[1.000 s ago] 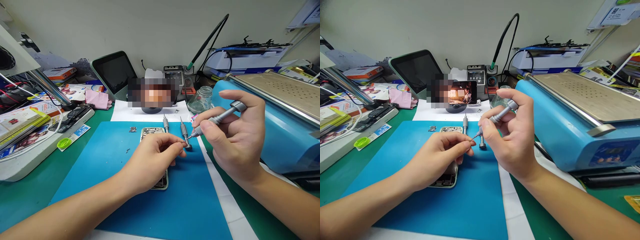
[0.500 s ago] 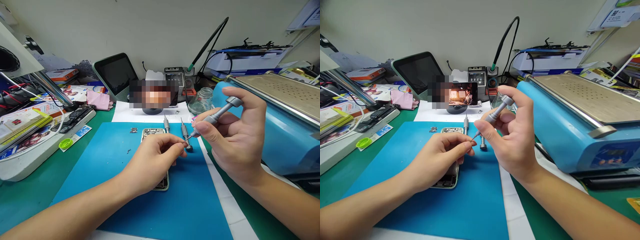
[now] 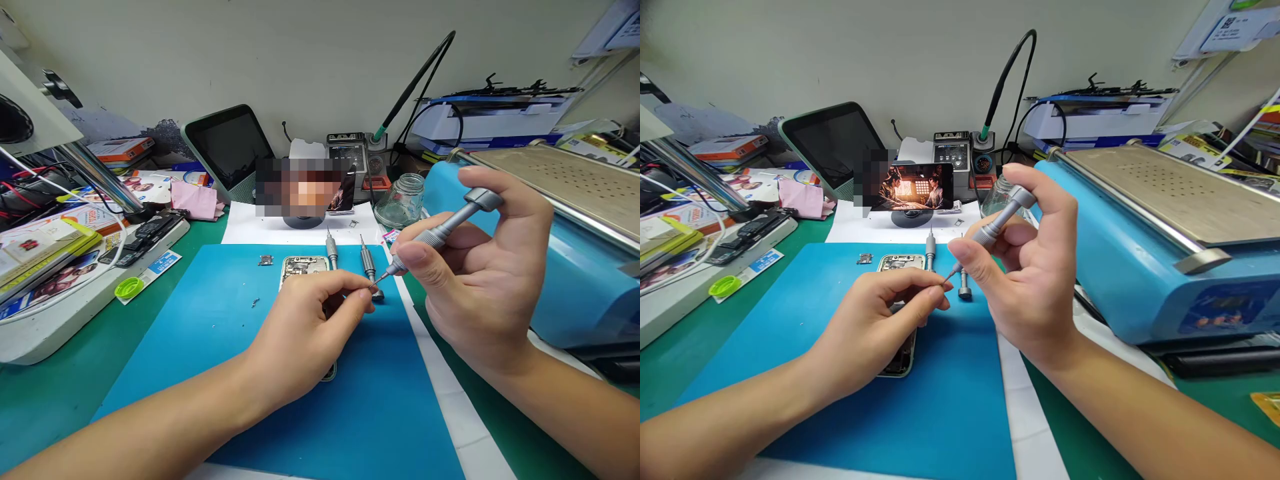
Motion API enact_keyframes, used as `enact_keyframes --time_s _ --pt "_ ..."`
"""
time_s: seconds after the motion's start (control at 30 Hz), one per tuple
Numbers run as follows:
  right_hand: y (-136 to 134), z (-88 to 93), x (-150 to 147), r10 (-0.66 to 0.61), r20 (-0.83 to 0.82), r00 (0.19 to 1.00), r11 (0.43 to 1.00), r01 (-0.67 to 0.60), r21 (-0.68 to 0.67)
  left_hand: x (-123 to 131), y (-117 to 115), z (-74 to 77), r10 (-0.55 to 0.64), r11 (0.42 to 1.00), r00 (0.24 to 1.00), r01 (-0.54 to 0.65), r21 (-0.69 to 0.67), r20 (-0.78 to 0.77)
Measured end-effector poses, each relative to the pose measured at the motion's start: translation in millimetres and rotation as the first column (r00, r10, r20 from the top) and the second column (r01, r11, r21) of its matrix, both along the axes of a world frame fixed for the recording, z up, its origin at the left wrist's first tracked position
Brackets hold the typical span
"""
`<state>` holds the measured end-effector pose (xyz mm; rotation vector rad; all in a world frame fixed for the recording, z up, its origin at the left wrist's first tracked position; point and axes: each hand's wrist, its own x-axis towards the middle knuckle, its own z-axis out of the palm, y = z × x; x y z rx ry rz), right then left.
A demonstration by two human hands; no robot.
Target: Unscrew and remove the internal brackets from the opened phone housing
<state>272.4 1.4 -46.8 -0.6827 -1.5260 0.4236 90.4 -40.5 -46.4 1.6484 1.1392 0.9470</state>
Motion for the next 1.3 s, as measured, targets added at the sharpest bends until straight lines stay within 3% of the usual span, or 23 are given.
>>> enact_keyframes --time_s 0.47,1.13,1.23,1.3 --pt "3.3 -2.8 2.0 0.023 0.025 0.999 0.999 -0.024 0.042 -0.1 0.3 -0.2 -0.001 0.994 0.999 -0.002 -0.106 -0.036" --pt "3.7 -4.4 4.2 0.028 0.034 0.999 0.999 -0.029 0.022 -1.0 0.4 -3.4 0.009 0.995 0.998 -0.015 -0.102 -0.058" --pt "3.3 -4.3 2.4 0.019 0.005 1.0 0.999 -0.019 0.027 -3.0 3.9 2.2 0.032 0.999 0.99 -0.038 -0.037 -0.14" --pt "3.6 -4.3 1.5 0.037 0.004 0.999 0.998 -0.038 0.052 -7.4 9.1 9.9 0.048 0.994 0.965 -0.021 0.105 -0.259"
